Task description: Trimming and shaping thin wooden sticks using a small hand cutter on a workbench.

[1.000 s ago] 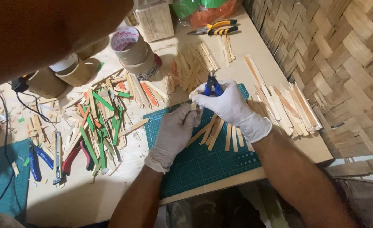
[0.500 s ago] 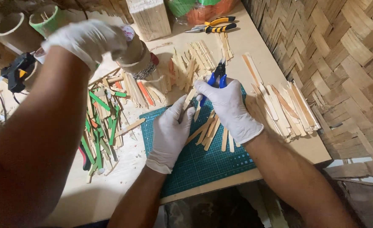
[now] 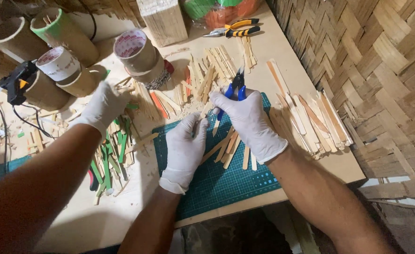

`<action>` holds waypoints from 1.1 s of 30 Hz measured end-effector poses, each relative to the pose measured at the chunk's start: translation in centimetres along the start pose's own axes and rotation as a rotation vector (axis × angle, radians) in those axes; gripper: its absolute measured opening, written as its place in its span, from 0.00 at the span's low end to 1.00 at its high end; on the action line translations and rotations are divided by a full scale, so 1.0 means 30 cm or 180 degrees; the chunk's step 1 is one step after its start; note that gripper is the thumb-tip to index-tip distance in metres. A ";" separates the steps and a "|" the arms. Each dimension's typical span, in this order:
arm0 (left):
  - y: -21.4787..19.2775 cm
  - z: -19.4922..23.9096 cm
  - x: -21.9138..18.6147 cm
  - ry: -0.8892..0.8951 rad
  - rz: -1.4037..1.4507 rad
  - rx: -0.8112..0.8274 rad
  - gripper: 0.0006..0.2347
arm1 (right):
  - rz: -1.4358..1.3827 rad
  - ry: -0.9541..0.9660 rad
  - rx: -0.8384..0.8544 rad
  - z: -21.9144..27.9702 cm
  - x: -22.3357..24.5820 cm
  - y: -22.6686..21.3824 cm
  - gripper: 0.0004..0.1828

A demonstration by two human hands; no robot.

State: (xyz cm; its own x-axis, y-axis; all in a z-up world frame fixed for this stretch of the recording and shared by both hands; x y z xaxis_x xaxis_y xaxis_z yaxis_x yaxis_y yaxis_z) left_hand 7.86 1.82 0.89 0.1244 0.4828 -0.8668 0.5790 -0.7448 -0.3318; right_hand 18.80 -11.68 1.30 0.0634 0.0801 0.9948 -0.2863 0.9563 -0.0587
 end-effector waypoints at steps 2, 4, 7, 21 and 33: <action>-0.005 -0.006 -0.053 -0.0096 0.0155 0.0067 0.01 | -0.0034 -0.0017 -0.0023 0.005 0.002 -0.002 0.08; -0.005 -0.004 -0.072 -0.0204 0.0307 0.0131 0.02 | -0.0066 -0.0025 -0.0040 0.006 -0.001 -0.002 0.08; 0.003 0.009 -0.017 -0.0394 0.0556 0.0138 0.06 | -0.0124 -0.0050 -0.0059 0.002 -0.010 -0.002 0.08; 0.016 0.005 0.035 -0.1110 0.1376 0.0330 0.12 | -0.0396 -0.0248 0.0238 -0.013 -0.044 0.043 0.07; -0.013 -0.001 -0.028 -0.0736 0.0985 0.0525 0.12 | -0.0313 -0.0424 0.0266 -0.005 -0.008 0.047 0.04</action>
State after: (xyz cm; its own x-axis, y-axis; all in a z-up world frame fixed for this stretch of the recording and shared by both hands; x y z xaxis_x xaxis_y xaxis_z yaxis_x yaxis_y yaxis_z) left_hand 7.57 1.72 1.76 0.0771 0.1225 -0.9895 0.4035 -0.9114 -0.0814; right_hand 18.52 -10.31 0.97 -0.0307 -0.0558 0.9980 -0.3637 0.9306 0.0409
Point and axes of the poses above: each hand's wrist, its own z-axis away from the middle knuckle, its own y-axis out of the palm, x = y × z, the point moved 9 cm from there along -z, towards the middle knuckle, and after that the axes turned 11 degrees about z, right-handed, at the moved point
